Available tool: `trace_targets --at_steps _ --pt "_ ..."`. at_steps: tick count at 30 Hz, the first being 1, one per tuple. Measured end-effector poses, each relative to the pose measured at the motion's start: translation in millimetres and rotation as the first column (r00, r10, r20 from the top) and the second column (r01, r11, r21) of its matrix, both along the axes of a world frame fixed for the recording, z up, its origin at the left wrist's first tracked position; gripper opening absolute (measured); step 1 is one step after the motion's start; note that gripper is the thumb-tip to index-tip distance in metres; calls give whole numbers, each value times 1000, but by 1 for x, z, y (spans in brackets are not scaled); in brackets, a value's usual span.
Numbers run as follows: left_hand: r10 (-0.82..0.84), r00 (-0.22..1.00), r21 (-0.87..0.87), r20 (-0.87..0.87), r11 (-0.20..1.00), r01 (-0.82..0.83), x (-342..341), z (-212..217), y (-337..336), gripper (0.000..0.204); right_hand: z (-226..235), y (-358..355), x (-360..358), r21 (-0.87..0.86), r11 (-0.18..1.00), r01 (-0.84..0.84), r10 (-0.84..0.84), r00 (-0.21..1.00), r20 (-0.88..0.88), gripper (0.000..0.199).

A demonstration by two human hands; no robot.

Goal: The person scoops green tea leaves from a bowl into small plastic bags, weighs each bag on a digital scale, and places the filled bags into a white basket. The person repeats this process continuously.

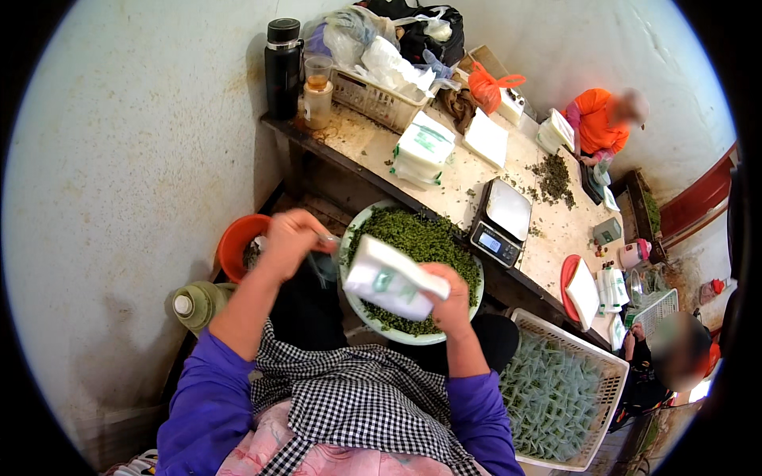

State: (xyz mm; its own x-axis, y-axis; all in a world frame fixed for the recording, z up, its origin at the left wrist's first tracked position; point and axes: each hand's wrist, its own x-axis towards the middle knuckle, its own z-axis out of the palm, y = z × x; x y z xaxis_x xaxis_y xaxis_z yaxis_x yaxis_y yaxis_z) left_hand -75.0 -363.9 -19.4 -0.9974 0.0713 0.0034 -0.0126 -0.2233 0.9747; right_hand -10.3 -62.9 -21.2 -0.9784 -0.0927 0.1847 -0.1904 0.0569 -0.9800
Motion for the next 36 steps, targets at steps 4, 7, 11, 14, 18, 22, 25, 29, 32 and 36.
trace_targets --at_steps 4,7,11,14,18,22,25,29,32,36 --pt "383 890 -142 248 923 -358 -39 -19 -67 16 0 18 -23 -485 822 298 -121 924 362 49" --pt "520 853 -562 -37 695 -448 -65 -112 -154 16 -7 15 -49 -545 781 305 -125 931 342 50" --pt "249 920 -943 -303 -216 -252 -54 -140 -163 31 -12 12 -72 -602 740 302 -135 942 306 49" --pt "93 927 -928 -364 48 -369 -66 -108 -126 45 -6 4 -91 -617 732 290 -115 945 306 47" --pt "-56 997 -206 53 976 65 -71 -34 5 65 -13 -9 -117 -613 712 344 -126 921 370 46" --pt "-232 921 366 313 924 109 -73 2 73 64 -5 -35 -112 -512 776 369 -167 902 397 48" --pt "-35 965 134 261 991 0 -64 2 93 48 -24 -31 -98 -171 930 324 -289 936 200 52" --pt "177 971 -276 -161 936 -217 -42 -23 112 41 -37 -46 -72 250 873 419 -329 884 -333 46" --pt "219 918 -416 -331 840 -350 -44 -31 117 44 -41 -64 -61 310 823 475 -262 803 -536 46" --pt "116 926 -443 -360 852 -279 -85 0 117 44 -24 -49 -97 -73 893 443 -444 896 5 52"
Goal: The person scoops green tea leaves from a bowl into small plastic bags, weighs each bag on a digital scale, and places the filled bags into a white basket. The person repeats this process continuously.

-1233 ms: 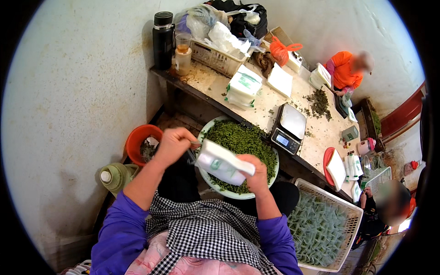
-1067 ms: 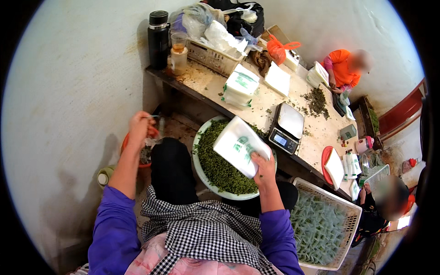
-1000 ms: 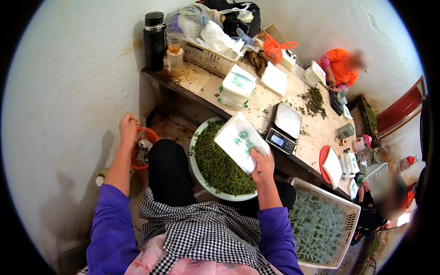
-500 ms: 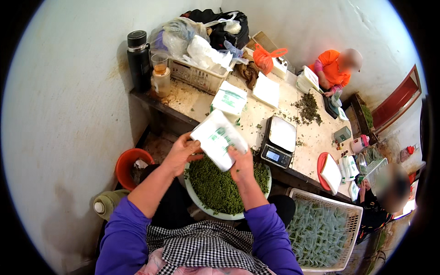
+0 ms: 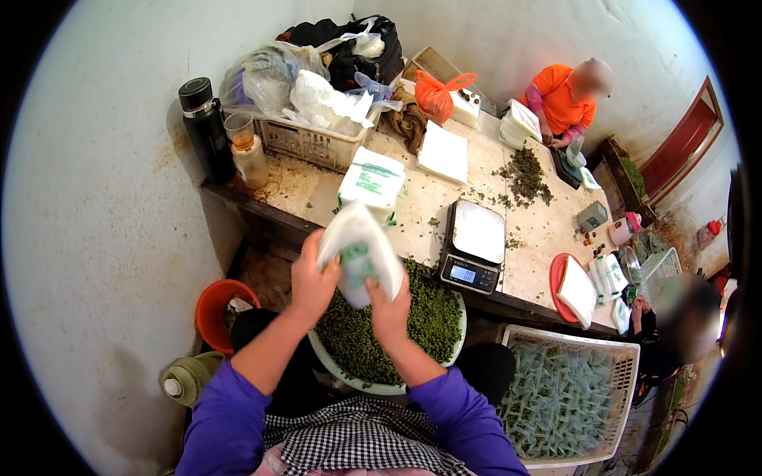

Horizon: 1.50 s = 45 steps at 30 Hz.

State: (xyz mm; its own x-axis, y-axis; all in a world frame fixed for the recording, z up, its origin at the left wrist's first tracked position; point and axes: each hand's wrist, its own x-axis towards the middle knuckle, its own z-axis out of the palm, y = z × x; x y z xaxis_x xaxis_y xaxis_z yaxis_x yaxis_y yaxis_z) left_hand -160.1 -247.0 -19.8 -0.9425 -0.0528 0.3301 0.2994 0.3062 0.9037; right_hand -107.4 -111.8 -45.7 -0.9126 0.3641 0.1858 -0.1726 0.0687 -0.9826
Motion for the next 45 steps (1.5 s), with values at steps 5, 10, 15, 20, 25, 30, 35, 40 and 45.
trace_targets --at_steps 5,10,15,20,25,30,35,40,45 --pt "-30 992 -183 -124 983 7 -102 44 22 44 46 11 -76 -598 797 -85 108 994 3 66" --pt "-94 995 -243 -33 966 84 -180 50 41 51 59 22 -96 -532 838 -127 140 990 -16 68" --pt "41 995 -503 -86 861 -79 -199 22 42 56 35 39 -65 -343 933 -107 168 974 154 59" --pt "-70 896 -510 -438 840 -184 -158 41 42 39 -5 95 -59 58 998 21 -24 998 50 33" --pt "-388 872 -705 -298 705 73 -112 43 32 18 23 104 -77 398 913 89 -52 993 -103 22" --pt "-373 866 -661 -332 747 68 -116 32 38 12 26 106 -92 542 837 73 -6 992 -124 27" --pt "-218 975 -305 -46 933 194 -122 34 42 4 42 83 -108 766 561 314 -126 947 -296 45" --pt "-166 979 -243 -122 961 132 -111 40 51 10 56 64 -127 714 572 405 -169 909 -380 43" --pt "-145 983 77 -111 985 154 -91 41 64 10 37 62 -123 420 819 391 -248 901 -356 23"
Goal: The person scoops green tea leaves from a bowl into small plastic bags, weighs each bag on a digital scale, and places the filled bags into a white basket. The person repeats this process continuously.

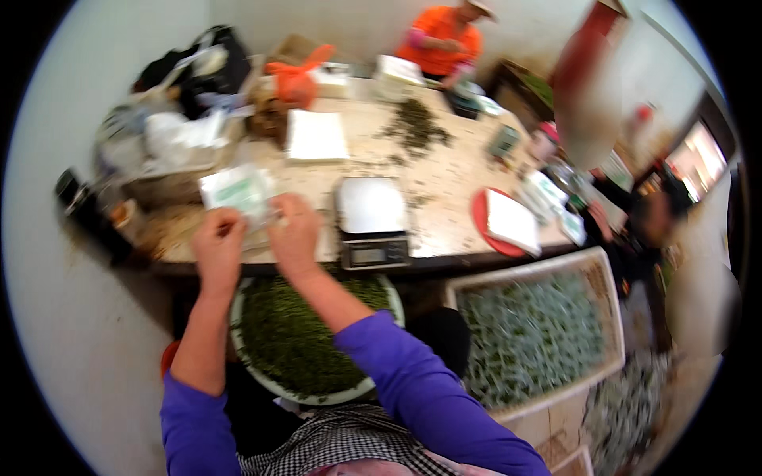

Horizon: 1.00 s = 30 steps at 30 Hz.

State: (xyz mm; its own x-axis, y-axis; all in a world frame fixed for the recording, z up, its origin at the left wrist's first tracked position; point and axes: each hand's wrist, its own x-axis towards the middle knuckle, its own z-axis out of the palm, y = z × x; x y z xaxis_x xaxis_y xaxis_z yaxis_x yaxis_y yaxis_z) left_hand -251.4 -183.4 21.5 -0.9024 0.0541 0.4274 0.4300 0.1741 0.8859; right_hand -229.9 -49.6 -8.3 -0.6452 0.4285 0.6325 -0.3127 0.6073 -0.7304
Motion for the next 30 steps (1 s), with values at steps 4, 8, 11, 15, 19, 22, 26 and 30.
trace_targets --at_steps 4,8,11,15,19,22,26,30 --pt "-53 997 29 -48 998 54 36 -14 24 9 10 -7 37 -502 856 -122 172 984 54 28" --pt "-73 921 -226 -383 974 -17 77 -10 41 18 7 2 67 -508 858 -84 121 992 40 24" --pt "-130 843 -301 -523 953 -40 105 -5 41 21 -9 17 88 -508 860 -45 114 988 105 19" --pt "-434 641 -585 -633 811 -28 137 -6 28 20 -21 31 131 -371 928 -37 98 984 146 13" --pt "-570 537 -747 -621 637 -188 175 24 37 28 -31 50 174 -261 965 -30 104 956 274 13" --pt "-676 550 -828 -491 559 -52 184 16 20 30 -36 62 201 -147 977 -151 202 870 450 13" --pt "-643 660 -796 -388 595 111 189 1 -5 22 -6 78 226 -608 644 -465 765 388 513 25" --pt "-445 822 -671 -354 734 108 187 -5 -13 19 -60 98 200 -199 888 -414 459 799 387 46"
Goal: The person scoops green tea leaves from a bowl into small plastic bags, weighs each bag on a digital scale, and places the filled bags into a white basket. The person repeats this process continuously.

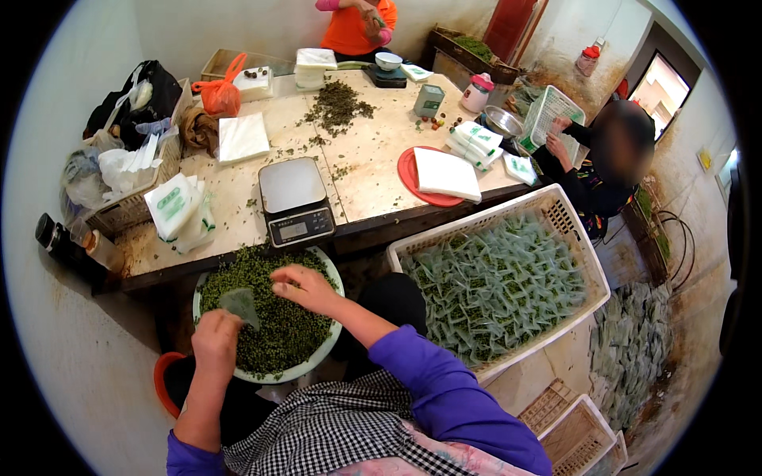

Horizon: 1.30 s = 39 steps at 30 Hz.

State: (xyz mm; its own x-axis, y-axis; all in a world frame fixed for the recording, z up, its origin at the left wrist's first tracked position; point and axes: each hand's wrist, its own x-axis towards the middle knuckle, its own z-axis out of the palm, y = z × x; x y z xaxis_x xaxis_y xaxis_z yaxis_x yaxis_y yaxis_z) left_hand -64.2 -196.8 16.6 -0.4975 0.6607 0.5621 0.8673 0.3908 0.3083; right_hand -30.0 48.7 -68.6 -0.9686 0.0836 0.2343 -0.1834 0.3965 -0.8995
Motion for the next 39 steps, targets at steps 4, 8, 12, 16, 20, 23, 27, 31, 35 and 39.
trace_targets --at_steps 4,8,12,16,20,23,27,31,35,39 --pt "192 958 131 214 966 -223 -7 -4 -14 15 -39 -13 -37 455 873 174 -116 981 -154 59" --pt "348 914 240 209 888 -392 -17 -12 -36 12 -36 -55 -65 510 854 98 -41 992 -121 66" --pt "205 823 483 530 725 -491 -18 -19 -51 12 -21 -80 -57 564 825 29 55 990 -131 56" --pt "142 821 572 552 652 -497 -20 -28 -68 16 -9 -62 -28 574 807 -139 184 983 -20 44" --pt "111 812 585 573 638 -501 -18 -45 -72 18 -17 -37 -2 571 805 -159 184 983 14 44" --pt "83 810 604 581 622 -497 -18 -48 -65 19 -19 -28 -8 386 922 -20 44 998 -52 49" --pt "71 790 576 608 645 -502 -18 -47 -57 19 -21 -44 -39 391 905 166 -175 984 -13 63" --pt "97 794 537 600 687 -489 -18 -50 -57 19 -24 -69 -38 511 860 5 -52 996 77 63" --pt "55 767 533 639 687 -494 -17 -48 -54 18 -20 -64 -17 598 797 -89 98 995 17 54" --pt "40 768 506 639 730 -459 -19 -47 -39 17 -29 -43 -29 644 765 20 10 999 -43 47"
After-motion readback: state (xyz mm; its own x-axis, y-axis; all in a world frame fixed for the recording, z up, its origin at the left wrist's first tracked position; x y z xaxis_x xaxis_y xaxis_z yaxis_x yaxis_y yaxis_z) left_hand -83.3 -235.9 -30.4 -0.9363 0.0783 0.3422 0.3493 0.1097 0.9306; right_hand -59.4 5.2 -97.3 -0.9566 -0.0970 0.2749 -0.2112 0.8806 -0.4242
